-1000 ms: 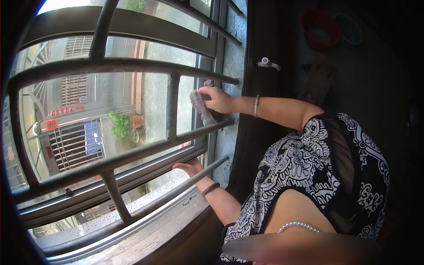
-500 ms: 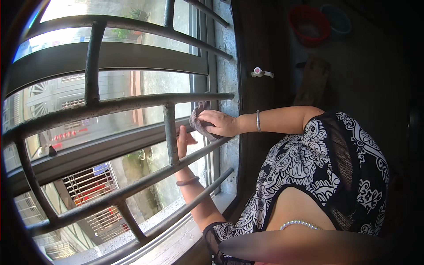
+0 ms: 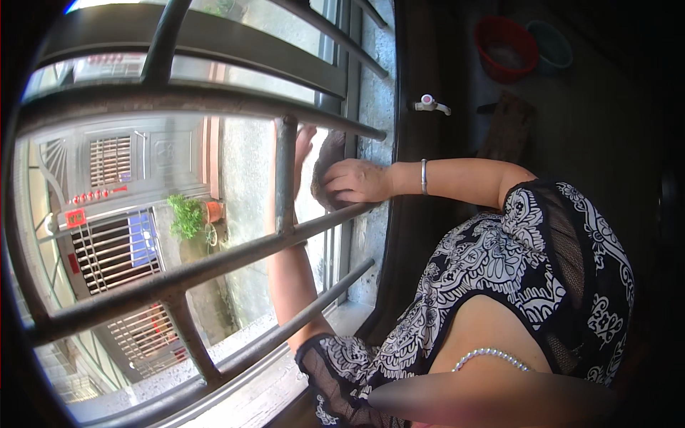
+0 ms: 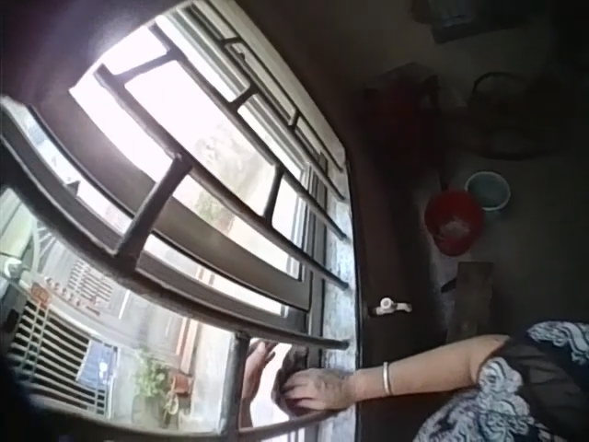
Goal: Wiping the window frame and security bars with a cloth.
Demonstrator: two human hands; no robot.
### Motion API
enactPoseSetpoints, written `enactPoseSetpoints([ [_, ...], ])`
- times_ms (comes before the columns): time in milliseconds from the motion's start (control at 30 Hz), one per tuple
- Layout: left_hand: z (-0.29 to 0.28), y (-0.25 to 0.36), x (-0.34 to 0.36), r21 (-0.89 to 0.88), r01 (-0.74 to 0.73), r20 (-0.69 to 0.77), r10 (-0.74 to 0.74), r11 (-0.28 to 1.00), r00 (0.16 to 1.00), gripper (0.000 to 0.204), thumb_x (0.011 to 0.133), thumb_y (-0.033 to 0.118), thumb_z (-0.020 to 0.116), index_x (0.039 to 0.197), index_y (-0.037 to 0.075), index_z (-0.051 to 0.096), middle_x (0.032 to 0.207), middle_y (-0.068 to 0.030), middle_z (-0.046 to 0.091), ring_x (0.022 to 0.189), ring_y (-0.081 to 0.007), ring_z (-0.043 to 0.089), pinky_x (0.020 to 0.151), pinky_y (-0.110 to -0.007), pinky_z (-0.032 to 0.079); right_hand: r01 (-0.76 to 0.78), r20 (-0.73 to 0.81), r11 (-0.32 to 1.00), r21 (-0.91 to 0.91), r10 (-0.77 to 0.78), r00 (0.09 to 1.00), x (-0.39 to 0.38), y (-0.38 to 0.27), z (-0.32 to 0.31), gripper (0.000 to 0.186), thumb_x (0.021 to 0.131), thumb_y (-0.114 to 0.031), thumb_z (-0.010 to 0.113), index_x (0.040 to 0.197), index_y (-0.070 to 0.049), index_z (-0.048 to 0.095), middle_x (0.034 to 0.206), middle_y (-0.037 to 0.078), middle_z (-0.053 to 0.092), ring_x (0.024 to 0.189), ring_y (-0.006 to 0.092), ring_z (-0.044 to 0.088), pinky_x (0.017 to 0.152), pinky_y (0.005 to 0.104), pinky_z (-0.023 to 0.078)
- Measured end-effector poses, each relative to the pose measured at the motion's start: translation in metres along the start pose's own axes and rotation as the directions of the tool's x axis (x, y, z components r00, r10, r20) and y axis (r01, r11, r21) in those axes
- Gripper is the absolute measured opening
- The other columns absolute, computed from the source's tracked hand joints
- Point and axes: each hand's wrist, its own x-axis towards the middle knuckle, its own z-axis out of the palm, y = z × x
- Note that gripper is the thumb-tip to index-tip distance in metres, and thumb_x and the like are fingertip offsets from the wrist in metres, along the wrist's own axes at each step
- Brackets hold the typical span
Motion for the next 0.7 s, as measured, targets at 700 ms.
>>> enactPoseSetpoints([
  [700,-0.053,-0.078,-0.041,0.405,0.06,0.058,-0.091,0.912,0.994,0.043,0.093,0.032,0.07,0.119,-0.001,0.061,0.092,-0.0094,0.068,0.08,-0.015,0.064,0.07,-0.028,0.051,0.162,0.16,0.986,0.034,-0.165,0.973,0.003,-0.031,-0.026,0.012,0.089,-0.017,0.063,0.087,-0.008,0.069,0.093,0.006,0.064,0.094,0.0259,0.059,0.085,0.0367,0.048],
])
